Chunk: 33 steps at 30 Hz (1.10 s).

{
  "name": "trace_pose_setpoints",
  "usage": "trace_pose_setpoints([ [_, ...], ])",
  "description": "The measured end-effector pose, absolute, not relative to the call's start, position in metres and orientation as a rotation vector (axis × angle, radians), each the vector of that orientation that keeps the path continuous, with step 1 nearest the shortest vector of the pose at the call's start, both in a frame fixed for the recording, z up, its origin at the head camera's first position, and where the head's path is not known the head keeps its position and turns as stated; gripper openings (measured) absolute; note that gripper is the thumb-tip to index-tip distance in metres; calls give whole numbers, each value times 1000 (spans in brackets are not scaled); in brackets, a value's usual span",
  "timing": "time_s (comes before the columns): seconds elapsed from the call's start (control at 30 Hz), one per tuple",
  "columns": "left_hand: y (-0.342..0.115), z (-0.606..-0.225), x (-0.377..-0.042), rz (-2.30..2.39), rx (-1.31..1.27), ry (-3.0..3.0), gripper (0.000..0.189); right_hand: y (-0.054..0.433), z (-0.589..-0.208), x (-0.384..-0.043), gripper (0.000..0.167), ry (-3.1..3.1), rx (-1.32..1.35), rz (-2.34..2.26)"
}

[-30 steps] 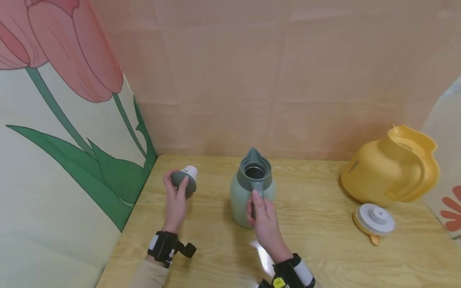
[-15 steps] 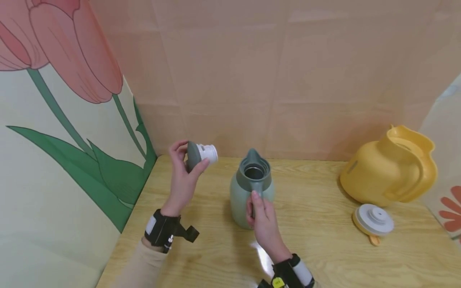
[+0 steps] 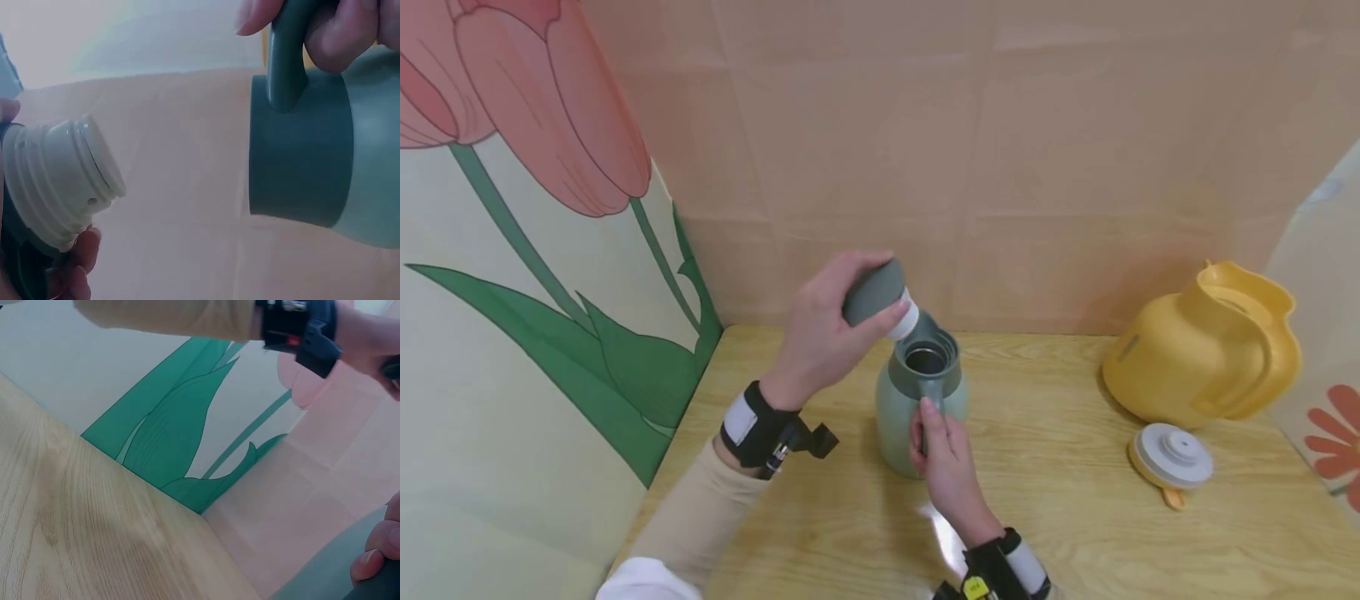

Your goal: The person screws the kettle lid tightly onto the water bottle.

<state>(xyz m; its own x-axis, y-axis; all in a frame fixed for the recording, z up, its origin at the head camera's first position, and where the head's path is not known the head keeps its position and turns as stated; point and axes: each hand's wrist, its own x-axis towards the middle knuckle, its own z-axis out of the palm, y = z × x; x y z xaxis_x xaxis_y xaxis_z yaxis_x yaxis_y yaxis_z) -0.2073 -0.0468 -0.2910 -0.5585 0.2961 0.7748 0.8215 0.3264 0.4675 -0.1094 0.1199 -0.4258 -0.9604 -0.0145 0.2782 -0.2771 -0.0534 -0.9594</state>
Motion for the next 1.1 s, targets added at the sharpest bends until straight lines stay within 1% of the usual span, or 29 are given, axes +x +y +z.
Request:
trace_pose_setpoints([
  [0.2,-27,-284,-214,-942,-1113,-2091,49,119,-425,-109,52,-2016,340,2129],
  [0.43,-14,-296,-222,-669,-1196,-2176,50,116,-424,-108,52,-2005,380,2119],
  [0.7,-11,-314,-225,-558,-1236,-2258,53,115,-424,-107,51,-1998,395,2114],
  [1.1,-7,-334,-221,-485,-1266,-2291,52,115,-424,-105,52,-1998,377,2106],
])
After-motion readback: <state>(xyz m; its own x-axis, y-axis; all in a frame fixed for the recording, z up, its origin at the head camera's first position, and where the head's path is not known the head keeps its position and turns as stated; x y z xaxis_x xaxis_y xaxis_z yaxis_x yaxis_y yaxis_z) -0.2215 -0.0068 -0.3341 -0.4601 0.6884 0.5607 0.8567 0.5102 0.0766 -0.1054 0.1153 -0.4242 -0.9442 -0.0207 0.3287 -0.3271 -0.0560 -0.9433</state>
